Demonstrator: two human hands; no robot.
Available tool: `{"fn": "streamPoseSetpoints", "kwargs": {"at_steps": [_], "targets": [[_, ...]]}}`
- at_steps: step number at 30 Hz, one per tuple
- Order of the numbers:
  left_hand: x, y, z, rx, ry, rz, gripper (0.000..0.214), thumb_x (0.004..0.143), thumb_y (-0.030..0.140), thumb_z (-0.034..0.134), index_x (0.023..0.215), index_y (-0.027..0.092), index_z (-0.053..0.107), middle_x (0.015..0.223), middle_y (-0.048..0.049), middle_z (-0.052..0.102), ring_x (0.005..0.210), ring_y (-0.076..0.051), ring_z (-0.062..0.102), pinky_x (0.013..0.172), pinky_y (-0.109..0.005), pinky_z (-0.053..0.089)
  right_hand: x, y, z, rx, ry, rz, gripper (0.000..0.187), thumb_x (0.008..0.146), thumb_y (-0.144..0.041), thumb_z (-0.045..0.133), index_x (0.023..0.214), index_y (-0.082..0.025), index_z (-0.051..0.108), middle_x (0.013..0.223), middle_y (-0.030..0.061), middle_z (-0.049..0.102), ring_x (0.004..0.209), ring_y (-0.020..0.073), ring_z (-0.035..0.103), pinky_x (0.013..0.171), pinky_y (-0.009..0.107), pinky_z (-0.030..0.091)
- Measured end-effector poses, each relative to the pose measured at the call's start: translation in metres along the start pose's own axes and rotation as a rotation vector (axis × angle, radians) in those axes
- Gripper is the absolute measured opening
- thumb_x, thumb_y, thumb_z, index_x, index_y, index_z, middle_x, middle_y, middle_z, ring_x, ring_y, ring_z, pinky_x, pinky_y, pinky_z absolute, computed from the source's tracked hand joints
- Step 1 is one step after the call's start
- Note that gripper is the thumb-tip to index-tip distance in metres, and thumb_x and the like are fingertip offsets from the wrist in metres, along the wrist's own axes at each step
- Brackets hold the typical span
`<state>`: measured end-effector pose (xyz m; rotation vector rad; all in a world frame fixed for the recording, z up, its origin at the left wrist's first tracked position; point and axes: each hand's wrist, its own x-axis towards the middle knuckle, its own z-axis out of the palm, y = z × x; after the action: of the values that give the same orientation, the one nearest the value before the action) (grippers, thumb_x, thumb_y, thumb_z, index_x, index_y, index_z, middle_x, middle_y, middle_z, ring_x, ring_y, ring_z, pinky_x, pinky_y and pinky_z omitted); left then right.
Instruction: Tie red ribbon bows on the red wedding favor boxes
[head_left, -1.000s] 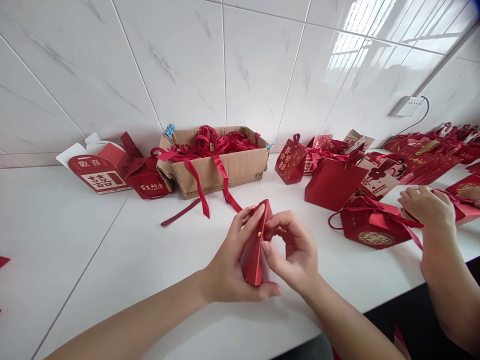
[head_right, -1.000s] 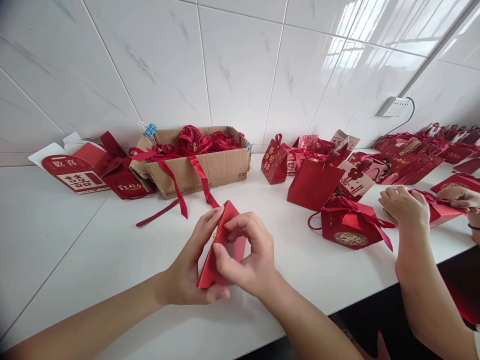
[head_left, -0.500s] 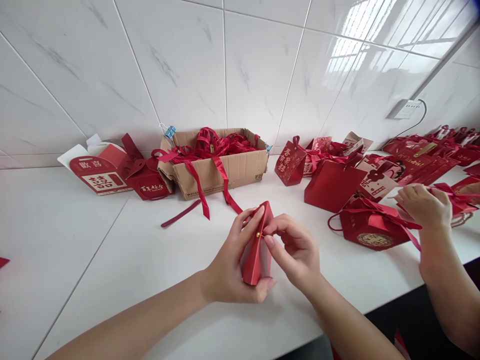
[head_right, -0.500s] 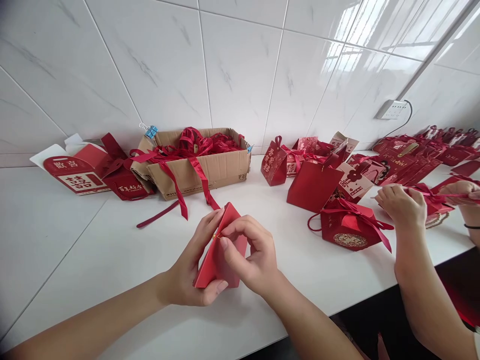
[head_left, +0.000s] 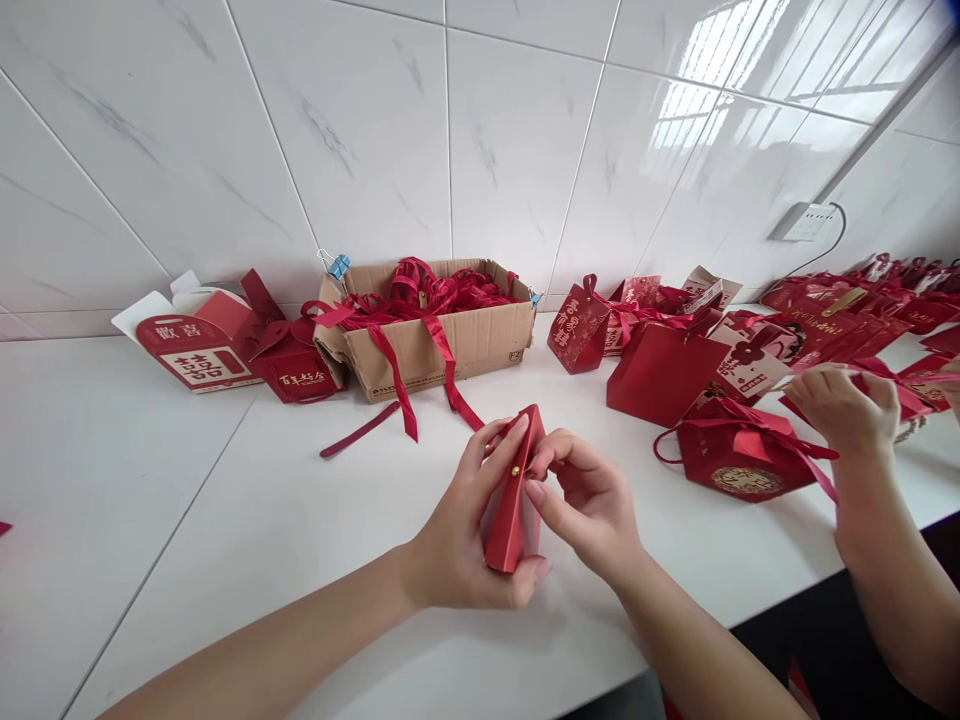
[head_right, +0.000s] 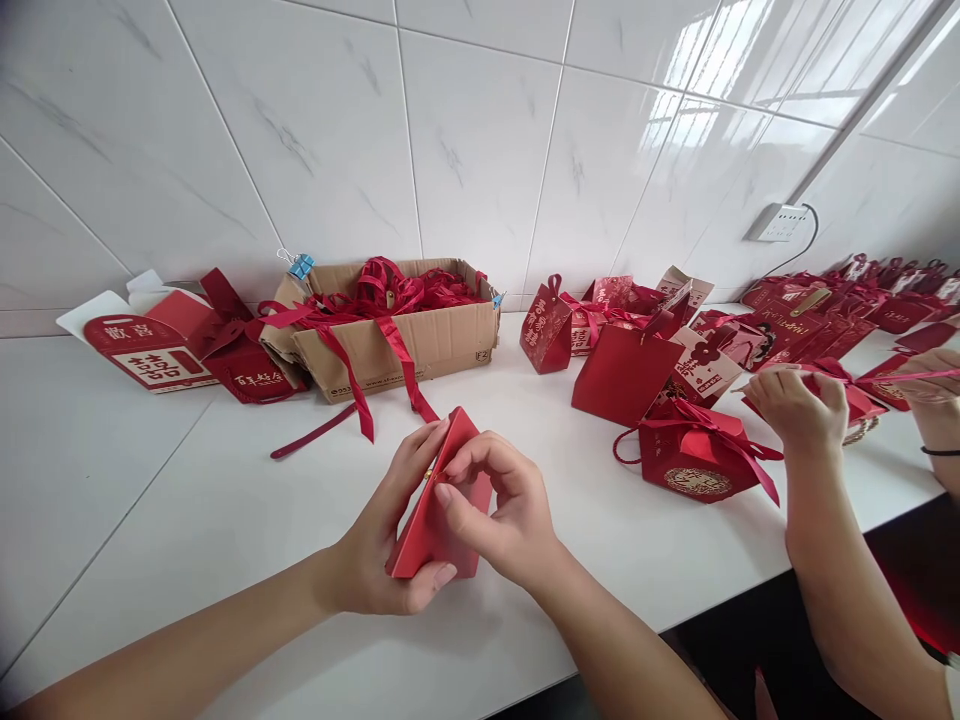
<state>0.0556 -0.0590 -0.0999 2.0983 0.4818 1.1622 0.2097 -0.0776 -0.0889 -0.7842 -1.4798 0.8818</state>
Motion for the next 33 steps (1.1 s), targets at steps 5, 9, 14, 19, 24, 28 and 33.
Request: {"fn": "streamPoseSetpoints", "kwargs": {"at_steps": [5, 9, 14, 19, 24, 28, 33], "targets": [[-0.002, -0.001, 0.0, 0.013, -0.013, 0.014, 0.105, 0.059, 0.02, 0.063, 0.15, 0.032, 0.011, 0.143, -0.0093, 0.031, 0.135, -0.037, 0.021, 0.111, -0.058, 0.025, 0.004, 0.0, 0.002, -0.273, 0.087, -0.291, 0.015, 0.076, -0.011, 0.059, 0.083, -0.023, 0.055, 0.073, 0.0006, 0.057, 0.065, 0.0149, 0.054, 0.058, 0.03, 0.049], [-0.002, -0.001, 0.0, 0.017, -0.017, 0.007, 0.104, 0.06, 0.02, 0.063, 0.15, 0.033, 0.012, 0.145, -0.0092, 0.029, 0.136, -0.037, 0.02, 0.112, -0.059, 0.025, 0.008, 0.0, 0.002, -0.384, 0.125, -0.422, 0.013, 0.076, -0.012, 0.058, 0.081, -0.024, 0.054, 0.069, 0.0003, 0.058, 0.061, 0.0144, 0.055, 0.052, 0.029, 0.049], [-0.002, -0.002, 0.001, -0.009, -0.015, -0.015, 0.1, 0.064, 0.024, 0.064, 0.15, 0.032, 0.012, 0.145, -0.0091, 0.028, 0.136, -0.035, 0.021, 0.113, -0.056, 0.024, 0.01, 0.002, 0.001, -0.412, 0.121, -0.485, 0.013, 0.08, -0.011, 0.057, 0.079, -0.024, 0.054, 0.067, 0.0003, 0.058, 0.059, 0.0142, 0.055, 0.051, 0.029, 0.049], [-0.003, -0.005, -0.001, -0.059, -0.024, -0.042, 0.102, 0.071, 0.047, 0.072, 0.151, 0.034, 0.009, 0.148, -0.0101, 0.026, 0.138, -0.036, 0.019, 0.114, -0.056, 0.025, 0.009, 0.003, 0.001, -0.38, 0.098, -0.439, 0.014, 0.079, -0.009, 0.057, 0.079, -0.023, 0.055, 0.068, 0.0009, 0.058, 0.061, 0.0139, 0.055, 0.052, 0.028, 0.048], [-0.002, 0.003, -0.018, -0.152, -0.047, -0.122, 0.082, 0.08, 0.078, 0.029, 0.147, 0.03, 0.03, 0.156, -0.0061, 0.017, 0.144, -0.035, 0.008, 0.118, -0.052, 0.014, 0.009, 0.003, 0.0, -0.37, 0.096, -0.386, 0.014, 0.08, -0.009, 0.056, 0.078, -0.023, 0.055, 0.068, 0.0006, 0.058, 0.062, 0.0142, 0.055, 0.054, 0.029, 0.047], [0.009, 0.019, -0.03, -0.029, 0.107, -0.171, 0.05, 0.093, 0.059, 0.032, 0.12, 0.025, 0.056, 0.129, -0.0088, 0.049, 0.127, -0.027, 0.04, 0.109, -0.042, 0.032, 0.008, 0.005, 0.002, -0.285, 0.062, -0.283, 0.012, 0.083, -0.011, 0.056, 0.08, -0.022, 0.056, 0.071, 0.0004, 0.058, 0.066, 0.0137, 0.055, 0.059, 0.029, 0.048], [0.022, 0.027, -0.034, 0.056, 0.131, -0.327, 0.014, 0.095, 0.03, 0.045, 0.102, 0.022, 0.054, 0.099, -0.0036, 0.058, 0.093, -0.017, 0.056, 0.086, -0.03, 0.046, 0.006, 0.008, 0.006, -0.149, 0.051, -0.099, 0.008, 0.084, -0.016, 0.06, 0.088, -0.022, 0.058, 0.081, 0.0014, 0.059, 0.071, 0.0129, 0.057, 0.064, 0.028, 0.052]]}}
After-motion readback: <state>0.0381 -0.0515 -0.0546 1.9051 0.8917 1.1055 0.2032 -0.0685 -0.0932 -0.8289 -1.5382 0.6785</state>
